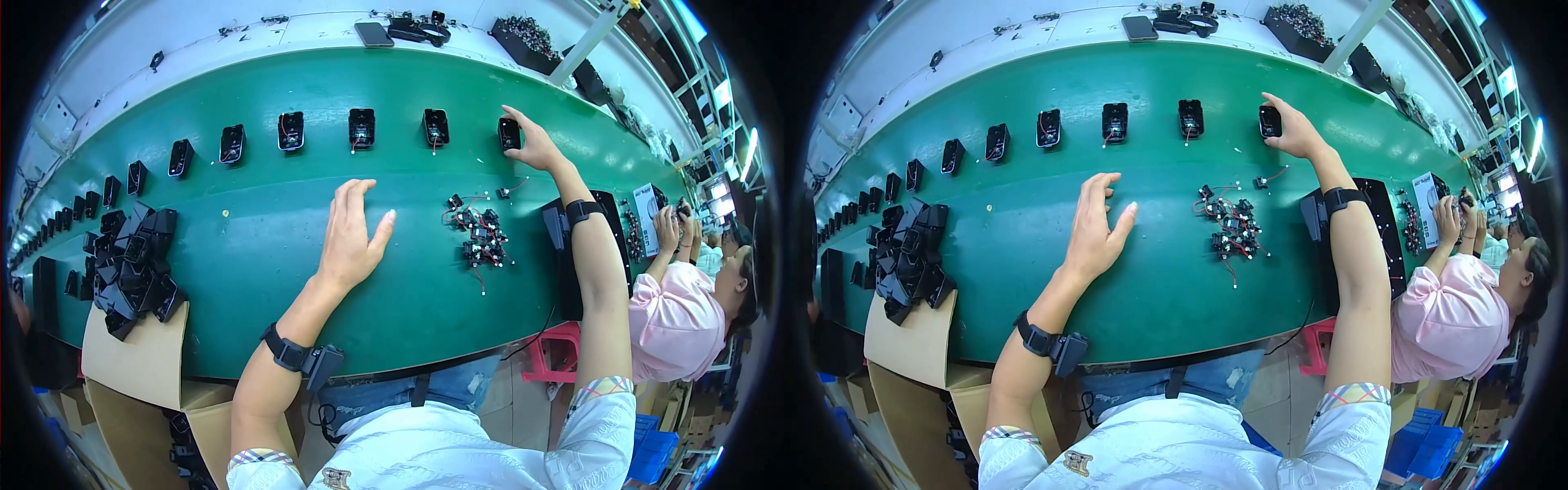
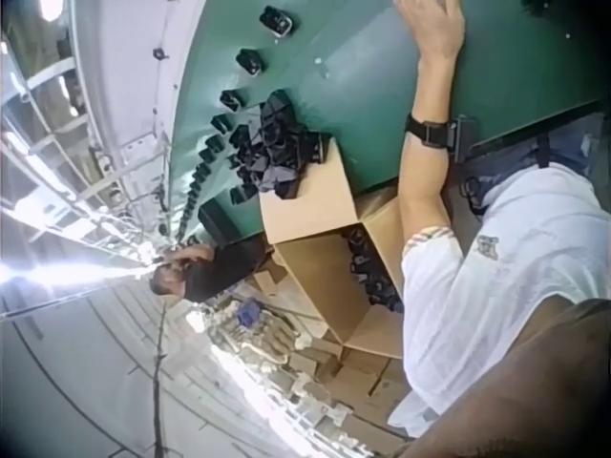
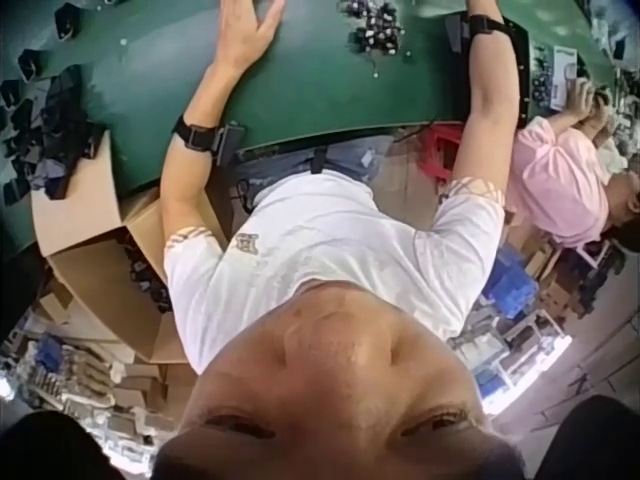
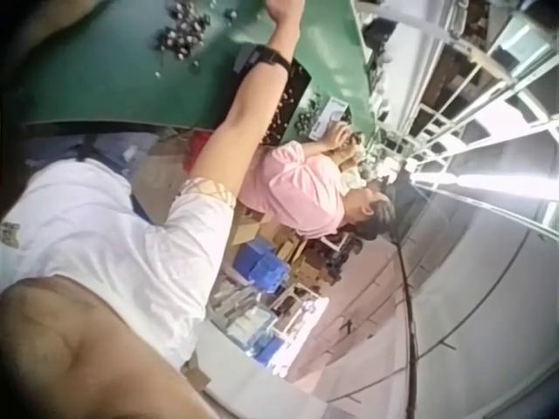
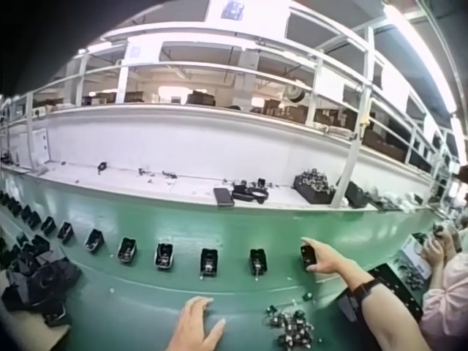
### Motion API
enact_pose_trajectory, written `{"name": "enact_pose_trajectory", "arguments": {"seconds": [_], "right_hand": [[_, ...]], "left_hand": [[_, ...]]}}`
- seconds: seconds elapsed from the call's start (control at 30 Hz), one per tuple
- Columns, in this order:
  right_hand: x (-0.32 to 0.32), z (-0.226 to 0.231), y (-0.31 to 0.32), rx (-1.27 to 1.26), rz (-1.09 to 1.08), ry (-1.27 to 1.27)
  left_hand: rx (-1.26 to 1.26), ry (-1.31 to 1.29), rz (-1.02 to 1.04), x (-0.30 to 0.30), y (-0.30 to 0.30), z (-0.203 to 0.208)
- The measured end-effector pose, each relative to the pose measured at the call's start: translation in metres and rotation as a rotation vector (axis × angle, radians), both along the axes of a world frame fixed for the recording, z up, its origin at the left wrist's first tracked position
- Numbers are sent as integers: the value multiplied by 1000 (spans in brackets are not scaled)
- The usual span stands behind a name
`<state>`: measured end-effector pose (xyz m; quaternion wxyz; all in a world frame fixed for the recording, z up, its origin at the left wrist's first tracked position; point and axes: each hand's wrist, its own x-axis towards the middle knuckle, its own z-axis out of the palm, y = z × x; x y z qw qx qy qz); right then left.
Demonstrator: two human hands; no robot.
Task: The person picks up a black housing and a circuit board, inserts the board into the housing, and presses the components together by hand. They then place the assembled unit onto the green workbench and reach for the next set of components.
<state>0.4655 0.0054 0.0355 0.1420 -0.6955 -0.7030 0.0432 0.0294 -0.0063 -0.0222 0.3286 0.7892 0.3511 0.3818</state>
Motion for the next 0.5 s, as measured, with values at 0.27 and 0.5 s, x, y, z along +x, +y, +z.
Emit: {"name": "enact_pose_trajectory", "arguments": {"seconds": [0.27,0.5], "right_hand": [[1,-5,5,1,12,-26],[-13,-5,6,-18,12,-34]], "left_hand": [[47,20,12,0,3,-3],[59,8,-12,0,2,-3]]}}
